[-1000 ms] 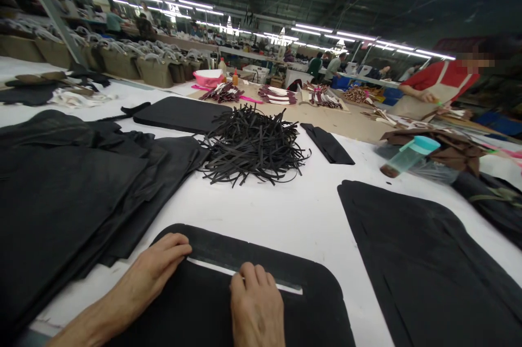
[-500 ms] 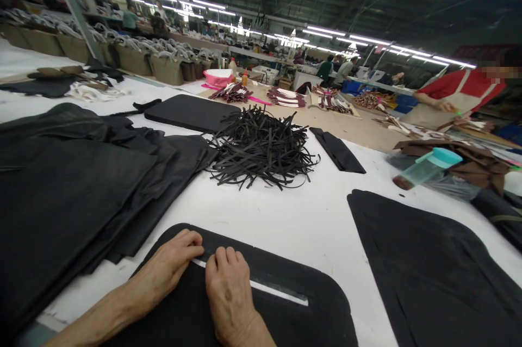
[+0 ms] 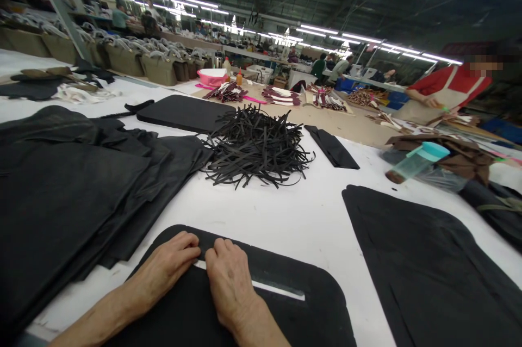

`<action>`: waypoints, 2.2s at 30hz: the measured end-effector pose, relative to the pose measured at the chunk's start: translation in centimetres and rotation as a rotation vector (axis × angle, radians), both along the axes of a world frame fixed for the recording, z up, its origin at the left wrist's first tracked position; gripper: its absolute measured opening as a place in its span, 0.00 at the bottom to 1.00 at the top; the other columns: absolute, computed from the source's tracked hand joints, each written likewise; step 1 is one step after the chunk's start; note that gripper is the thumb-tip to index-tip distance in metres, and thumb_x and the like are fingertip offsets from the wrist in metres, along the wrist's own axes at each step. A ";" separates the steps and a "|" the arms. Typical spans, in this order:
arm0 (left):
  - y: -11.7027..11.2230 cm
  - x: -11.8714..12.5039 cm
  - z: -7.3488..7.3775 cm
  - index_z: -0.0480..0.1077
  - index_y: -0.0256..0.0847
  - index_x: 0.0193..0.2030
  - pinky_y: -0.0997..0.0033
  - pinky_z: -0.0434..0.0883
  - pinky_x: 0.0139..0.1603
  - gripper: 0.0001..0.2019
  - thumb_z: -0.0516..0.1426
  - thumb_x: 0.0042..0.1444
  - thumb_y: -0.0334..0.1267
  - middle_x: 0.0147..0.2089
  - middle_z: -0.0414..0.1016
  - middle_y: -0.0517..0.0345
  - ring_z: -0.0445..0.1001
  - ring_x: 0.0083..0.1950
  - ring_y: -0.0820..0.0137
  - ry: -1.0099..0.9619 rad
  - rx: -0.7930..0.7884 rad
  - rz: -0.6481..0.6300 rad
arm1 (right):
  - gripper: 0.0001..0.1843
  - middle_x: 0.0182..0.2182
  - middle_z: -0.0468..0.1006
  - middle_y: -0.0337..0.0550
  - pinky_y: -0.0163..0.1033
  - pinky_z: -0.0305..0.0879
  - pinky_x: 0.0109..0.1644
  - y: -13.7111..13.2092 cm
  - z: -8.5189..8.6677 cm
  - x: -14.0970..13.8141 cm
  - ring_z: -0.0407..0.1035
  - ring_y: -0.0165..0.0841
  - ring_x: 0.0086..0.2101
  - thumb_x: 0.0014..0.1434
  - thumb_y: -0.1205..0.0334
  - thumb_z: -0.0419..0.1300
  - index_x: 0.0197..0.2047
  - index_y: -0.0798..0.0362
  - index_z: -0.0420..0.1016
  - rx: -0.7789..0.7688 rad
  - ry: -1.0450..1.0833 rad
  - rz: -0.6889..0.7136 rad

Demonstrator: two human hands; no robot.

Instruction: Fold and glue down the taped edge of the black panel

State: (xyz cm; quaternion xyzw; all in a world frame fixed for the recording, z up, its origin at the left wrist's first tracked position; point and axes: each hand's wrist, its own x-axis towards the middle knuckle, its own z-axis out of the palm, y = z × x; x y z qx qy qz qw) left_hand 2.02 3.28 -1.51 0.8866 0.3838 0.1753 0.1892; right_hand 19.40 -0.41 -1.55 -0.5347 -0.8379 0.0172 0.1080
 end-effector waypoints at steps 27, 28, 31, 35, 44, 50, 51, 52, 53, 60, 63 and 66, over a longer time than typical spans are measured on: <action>0.3 0.5 -0.3 0.65 0.42 0.32 0.61 0.64 0.41 0.10 0.46 0.60 0.31 0.38 0.68 0.57 0.66 0.40 0.65 0.010 0.041 0.091 | 0.09 0.31 0.69 0.38 0.38 0.58 0.38 -1.7 -0.5 2.2 0.63 0.35 0.34 0.57 0.74 0.56 0.29 0.51 0.66 -0.052 0.208 -0.283; 0.3 0.5 -0.3 0.65 0.42 0.32 0.61 0.64 0.41 0.10 0.46 0.60 0.31 0.39 0.68 0.57 0.66 0.41 0.64 0.017 0.030 0.098 | 0.09 0.31 0.69 0.38 0.38 0.57 0.37 -1.6 -0.5 2.1 0.63 0.35 0.34 0.57 0.74 0.57 0.29 0.51 0.66 -0.054 0.204 -0.297; 0.2 0.7 -0.3 0.65 0.41 0.32 0.59 0.64 0.42 0.10 0.45 0.60 0.31 0.40 0.67 0.56 0.65 0.42 0.63 0.042 0.004 0.124 | 0.09 0.30 0.70 0.39 0.38 0.57 0.37 -1.6 -0.3 1.9 0.63 0.35 0.33 0.56 0.73 0.58 0.29 0.50 0.66 -0.055 0.171 -0.342; 0.0 1.0 -0.3 0.65 0.42 0.32 0.58 0.63 0.42 0.11 0.44 0.61 0.31 0.40 0.67 0.56 0.64 0.41 0.63 0.083 -0.009 0.163 | 0.09 0.30 0.72 0.39 0.39 0.57 0.36 -1.4 0.0 1.6 0.64 0.36 0.33 0.55 0.74 0.58 0.29 0.50 0.67 -0.065 0.092 -0.386; 0.1 1.8 0.4 0.65 0.40 0.31 0.59 0.62 0.42 0.11 0.45 0.60 0.28 0.38 0.67 0.55 0.63 0.41 0.62 0.181 -0.037 0.198 | 0.08 0.32 0.75 0.42 0.40 0.58 0.36 -0.5 1.5 1.2 0.67 0.38 0.34 0.56 0.73 0.56 0.31 0.51 0.72 -0.201 0.013 -0.424; 0.0 2.2 0.7 0.65 0.39 0.32 0.60 0.63 0.41 0.09 0.47 0.56 0.25 0.37 0.67 0.55 0.63 0.40 0.62 0.228 -0.026 0.246 | 0.10 0.36 0.76 0.45 0.39 0.58 0.39 0.0 2.9 1.1 0.69 0.38 0.38 0.59 0.72 0.52 0.35 0.53 0.74 -0.370 -0.008 -0.448; -0.1 2.3 0.8 0.65 0.38 0.33 0.60 0.63 0.41 0.09 0.47 0.55 0.24 0.37 0.67 0.55 0.63 0.40 0.62 0.236 -0.014 0.261 | 0.10 0.36 0.76 0.45 0.39 0.58 0.39 0.2 3.1 1.1 0.69 0.39 0.39 0.59 0.72 0.52 0.35 0.53 0.74 -0.396 -0.012 -0.449; -0.3 2.5 0.9 0.65 0.38 0.35 0.59 0.63 0.41 0.10 0.47 0.55 0.23 0.37 0.67 0.54 0.63 0.40 0.62 0.245 0.002 0.268 | 0.10 0.36 0.76 0.45 0.39 0.59 0.39 0.3 3.3 1.1 0.69 0.39 0.39 0.59 0.71 0.52 0.35 0.53 0.75 -0.415 -0.017 -0.452; -0.5 2.7 1.0 0.66 0.38 0.36 0.59 0.63 0.42 0.10 0.46 0.55 0.23 0.38 0.67 0.54 0.63 0.41 0.62 0.253 0.019 0.260 | 0.11 0.36 0.77 0.45 0.39 0.59 0.39 0.4 3.4 1.1 0.70 0.39 0.39 0.59 0.71 0.52 0.35 0.53 0.75 -0.427 -0.023 -0.454; -1.6 3.0 -0.3 0.67 0.37 0.47 0.62 0.65 0.48 0.15 0.50 0.56 0.22 0.43 0.71 0.56 0.67 0.44 0.64 0.318 0.149 -0.081 | 0.12 0.34 0.79 0.49 0.37 0.62 0.37 1.3 3.9 1.2 0.73 0.39 0.37 0.56 0.71 0.52 0.34 0.54 0.78 -0.468 -0.053 -0.484; -1.7 2.5 -1.2 0.65 0.33 0.52 0.62 0.66 0.48 0.19 0.48 0.54 0.20 0.44 0.72 0.52 0.68 0.45 0.63 0.376 0.326 -0.187 | 0.10 0.31 0.80 0.50 0.37 0.63 0.34 1.9 3.3 1.3 0.74 0.41 0.35 0.53 0.70 0.55 0.30 0.54 0.78 -0.495 -0.058 -0.494; -1.8 2.4 -1.6 0.62 0.35 0.55 0.62 0.67 0.48 0.23 0.47 0.53 0.19 0.46 0.72 0.51 0.69 0.46 0.63 0.428 0.463 -0.220 | 0.08 0.29 0.80 0.50 0.38 0.65 0.33 2.5 2.5 1.5 0.75 0.42 0.35 0.51 0.69 0.57 0.29 0.54 0.78 -0.500 -0.055 -0.494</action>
